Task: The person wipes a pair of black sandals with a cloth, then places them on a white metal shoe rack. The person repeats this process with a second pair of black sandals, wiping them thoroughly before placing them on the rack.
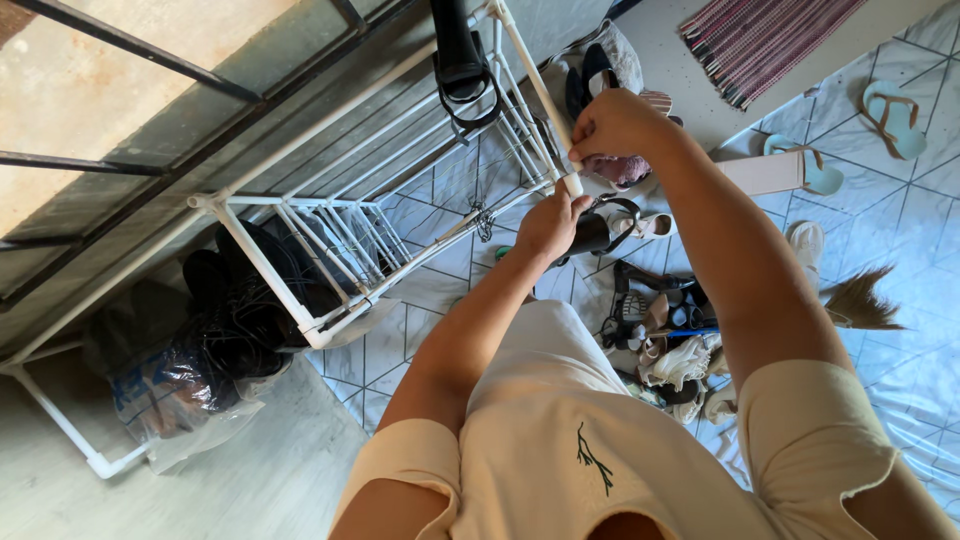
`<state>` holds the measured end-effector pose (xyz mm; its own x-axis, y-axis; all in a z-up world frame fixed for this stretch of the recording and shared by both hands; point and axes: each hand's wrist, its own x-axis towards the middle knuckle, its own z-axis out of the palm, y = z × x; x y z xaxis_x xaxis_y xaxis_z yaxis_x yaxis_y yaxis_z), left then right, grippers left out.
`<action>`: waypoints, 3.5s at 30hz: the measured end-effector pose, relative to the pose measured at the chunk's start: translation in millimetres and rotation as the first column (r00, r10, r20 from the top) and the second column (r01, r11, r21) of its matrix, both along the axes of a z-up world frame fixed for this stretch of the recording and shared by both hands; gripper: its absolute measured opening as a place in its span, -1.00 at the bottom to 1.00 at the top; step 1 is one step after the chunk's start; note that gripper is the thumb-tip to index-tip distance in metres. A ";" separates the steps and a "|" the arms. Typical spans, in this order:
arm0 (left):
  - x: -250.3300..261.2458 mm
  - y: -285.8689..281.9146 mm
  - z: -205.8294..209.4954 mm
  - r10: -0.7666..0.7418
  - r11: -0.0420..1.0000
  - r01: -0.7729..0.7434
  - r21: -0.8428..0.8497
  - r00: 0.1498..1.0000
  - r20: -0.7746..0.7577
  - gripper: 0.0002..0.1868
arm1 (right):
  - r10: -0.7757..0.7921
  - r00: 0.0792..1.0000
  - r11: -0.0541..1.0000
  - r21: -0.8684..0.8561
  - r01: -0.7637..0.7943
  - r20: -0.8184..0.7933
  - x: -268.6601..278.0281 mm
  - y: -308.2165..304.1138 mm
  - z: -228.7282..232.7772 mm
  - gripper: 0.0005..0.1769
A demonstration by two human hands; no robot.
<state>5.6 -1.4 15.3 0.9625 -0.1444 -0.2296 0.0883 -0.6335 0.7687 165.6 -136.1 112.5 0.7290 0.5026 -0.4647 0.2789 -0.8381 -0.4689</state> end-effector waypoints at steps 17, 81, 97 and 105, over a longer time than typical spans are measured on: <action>10.9 -8.4 37.0 0.040 0.999 -0.037 0.030 0.994 -0.099 -0.45 | 0.135 0.987 0.979 -0.142 -0.147 -0.090 12.1 13.2 -4.7 -0.54; -33.2 35.7 15.0 0.013 0.975 0.015 -0.224 0.992 0.125 -0.14 | -0.447 0.573 0.162 0.568 0.807 -0.687 -109.7 -46.0 -26.7 -0.75; -129.6 77.1 6.3 -0.187 0.287 -0.385 -0.877 0.875 -0.446 -0.04 | -0.227 0.831 0.291 0.779 0.555 -0.507 -300.7 23.2 -4.3 -0.41; -170.0 77.9 20.7 0.168 0.439 -0.234 -0.867 0.970 -0.176 0.03 | -0.732 0.612 0.628 0.645 0.435 0.299 -340.4 131.5 4.7 -0.82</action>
<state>-164.5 76.4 36.0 0.9831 -0.1039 -0.1509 0.1808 0.4150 0.8917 -174.7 -4.5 117.2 0.9719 -0.0950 0.2156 0.1153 -0.6060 -0.7871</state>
